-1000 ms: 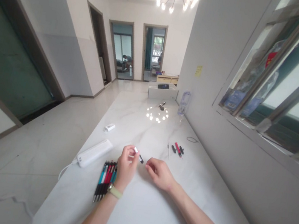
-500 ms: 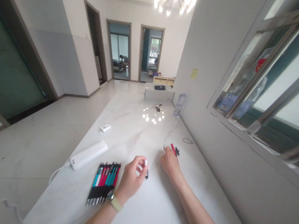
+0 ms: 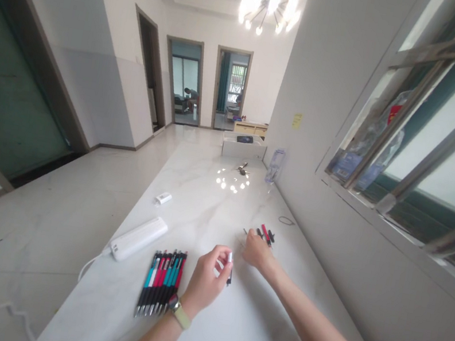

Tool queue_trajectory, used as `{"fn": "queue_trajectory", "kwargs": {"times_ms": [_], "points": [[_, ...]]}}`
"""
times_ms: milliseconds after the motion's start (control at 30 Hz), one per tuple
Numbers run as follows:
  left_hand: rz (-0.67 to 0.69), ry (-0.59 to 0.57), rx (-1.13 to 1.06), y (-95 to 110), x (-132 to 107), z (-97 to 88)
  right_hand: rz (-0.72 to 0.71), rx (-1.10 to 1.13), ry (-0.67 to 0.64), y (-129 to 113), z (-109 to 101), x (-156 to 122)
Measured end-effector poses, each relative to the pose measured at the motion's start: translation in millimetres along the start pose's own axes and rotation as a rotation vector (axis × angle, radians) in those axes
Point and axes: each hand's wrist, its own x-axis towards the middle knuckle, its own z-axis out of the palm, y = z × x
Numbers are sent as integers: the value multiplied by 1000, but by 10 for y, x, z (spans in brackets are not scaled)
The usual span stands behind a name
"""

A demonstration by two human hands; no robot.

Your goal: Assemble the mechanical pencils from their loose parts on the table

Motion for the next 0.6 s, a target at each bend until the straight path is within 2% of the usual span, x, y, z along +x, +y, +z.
{"fn": "queue_trajectory", "kwargs": {"times_ms": [233,333,400,500,600], "points": [[-13,34,-9,-14,10,0,-101,42,39,35,28,-313],[-27,81,-31,-18,4,-2,-362,45,47,41,164,-542],[-32,115,-48,-5,-1,-12,-451,9,35,51,249,-655],[-37,134,-62,23,-3,-35,-475,-66,-14,69,289,-707],[-37,147,-72,30,2,-49,-520,-110,-30,69,231,-664]]}}
